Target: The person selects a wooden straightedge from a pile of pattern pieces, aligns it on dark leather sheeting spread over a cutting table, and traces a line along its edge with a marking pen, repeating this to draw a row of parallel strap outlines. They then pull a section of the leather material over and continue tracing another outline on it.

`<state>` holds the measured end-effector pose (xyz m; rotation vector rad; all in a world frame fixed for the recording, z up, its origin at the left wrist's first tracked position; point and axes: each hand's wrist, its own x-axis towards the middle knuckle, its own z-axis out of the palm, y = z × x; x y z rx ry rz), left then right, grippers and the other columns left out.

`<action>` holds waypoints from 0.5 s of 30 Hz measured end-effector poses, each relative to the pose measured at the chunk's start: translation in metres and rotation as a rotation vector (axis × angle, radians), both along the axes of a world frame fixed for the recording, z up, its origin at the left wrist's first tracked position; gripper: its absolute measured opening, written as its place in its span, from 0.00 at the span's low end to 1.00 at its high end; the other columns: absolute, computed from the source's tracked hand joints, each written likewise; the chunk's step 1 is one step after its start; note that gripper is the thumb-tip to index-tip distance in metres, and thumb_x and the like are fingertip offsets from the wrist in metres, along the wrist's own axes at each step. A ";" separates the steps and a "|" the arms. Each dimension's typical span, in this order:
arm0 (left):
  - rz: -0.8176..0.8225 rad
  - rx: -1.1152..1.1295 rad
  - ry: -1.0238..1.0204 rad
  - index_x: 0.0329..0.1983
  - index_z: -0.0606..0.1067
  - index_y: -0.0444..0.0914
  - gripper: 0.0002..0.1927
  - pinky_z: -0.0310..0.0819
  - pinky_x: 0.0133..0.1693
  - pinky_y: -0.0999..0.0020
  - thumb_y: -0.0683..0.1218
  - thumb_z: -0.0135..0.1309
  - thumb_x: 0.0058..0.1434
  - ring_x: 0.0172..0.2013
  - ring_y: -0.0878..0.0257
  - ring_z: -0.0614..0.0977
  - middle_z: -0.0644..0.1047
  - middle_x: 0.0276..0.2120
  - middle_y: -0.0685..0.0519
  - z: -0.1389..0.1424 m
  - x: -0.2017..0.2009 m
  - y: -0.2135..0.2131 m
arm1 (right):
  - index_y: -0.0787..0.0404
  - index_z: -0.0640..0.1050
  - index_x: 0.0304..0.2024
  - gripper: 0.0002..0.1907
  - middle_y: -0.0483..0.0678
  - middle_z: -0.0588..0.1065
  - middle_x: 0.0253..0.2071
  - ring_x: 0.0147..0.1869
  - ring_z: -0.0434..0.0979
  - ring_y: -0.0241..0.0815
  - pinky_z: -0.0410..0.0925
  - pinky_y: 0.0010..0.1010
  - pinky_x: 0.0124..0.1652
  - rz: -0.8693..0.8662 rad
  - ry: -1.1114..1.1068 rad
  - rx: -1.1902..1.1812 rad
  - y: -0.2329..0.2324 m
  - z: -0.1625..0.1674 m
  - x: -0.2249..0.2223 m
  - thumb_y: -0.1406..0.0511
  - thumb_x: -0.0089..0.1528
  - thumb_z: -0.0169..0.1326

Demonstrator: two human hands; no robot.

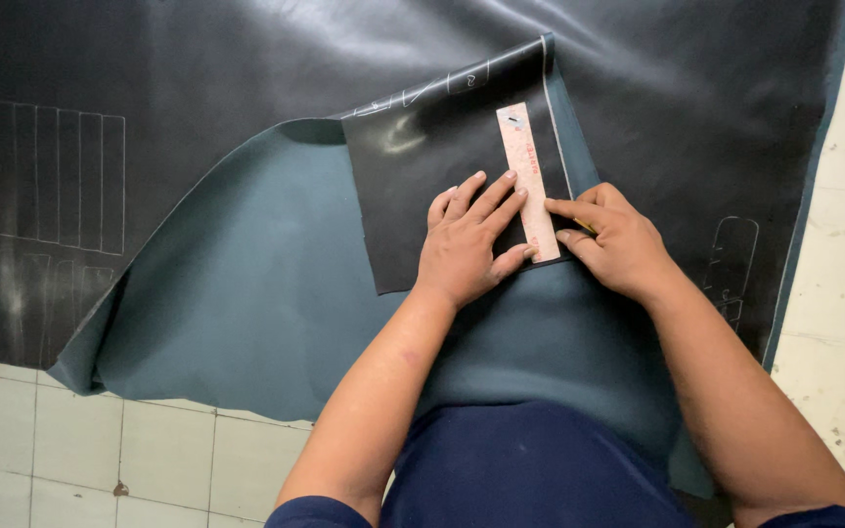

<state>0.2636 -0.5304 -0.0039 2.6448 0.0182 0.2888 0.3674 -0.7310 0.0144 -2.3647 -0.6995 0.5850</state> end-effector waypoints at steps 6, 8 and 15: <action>-0.008 0.009 0.010 0.67 0.72 0.48 0.35 0.51 0.69 0.52 0.64 0.60 0.59 0.70 0.55 0.64 0.67 0.70 0.60 -0.002 0.000 0.001 | 0.46 0.80 0.59 0.22 0.43 0.73 0.46 0.47 0.77 0.41 0.69 0.33 0.47 0.020 -0.004 -0.031 0.000 -0.001 0.001 0.62 0.61 0.57; -0.009 0.011 0.011 0.67 0.72 0.48 0.35 0.51 0.69 0.52 0.64 0.60 0.59 0.70 0.55 0.64 0.67 0.70 0.60 -0.003 0.000 0.001 | 0.46 0.80 0.59 0.22 0.44 0.73 0.46 0.46 0.76 0.41 0.69 0.33 0.47 0.018 0.017 -0.030 -0.001 -0.002 0.002 0.62 0.61 0.57; 0.018 0.022 0.111 0.59 0.75 0.46 0.31 0.50 0.68 0.43 0.61 0.63 0.53 0.70 0.52 0.63 0.66 0.69 0.55 0.007 0.011 -0.006 | 0.57 0.84 0.50 0.12 0.49 0.73 0.44 0.49 0.75 0.42 0.68 0.32 0.51 0.009 -0.013 0.215 -0.001 -0.008 0.028 0.64 0.65 0.56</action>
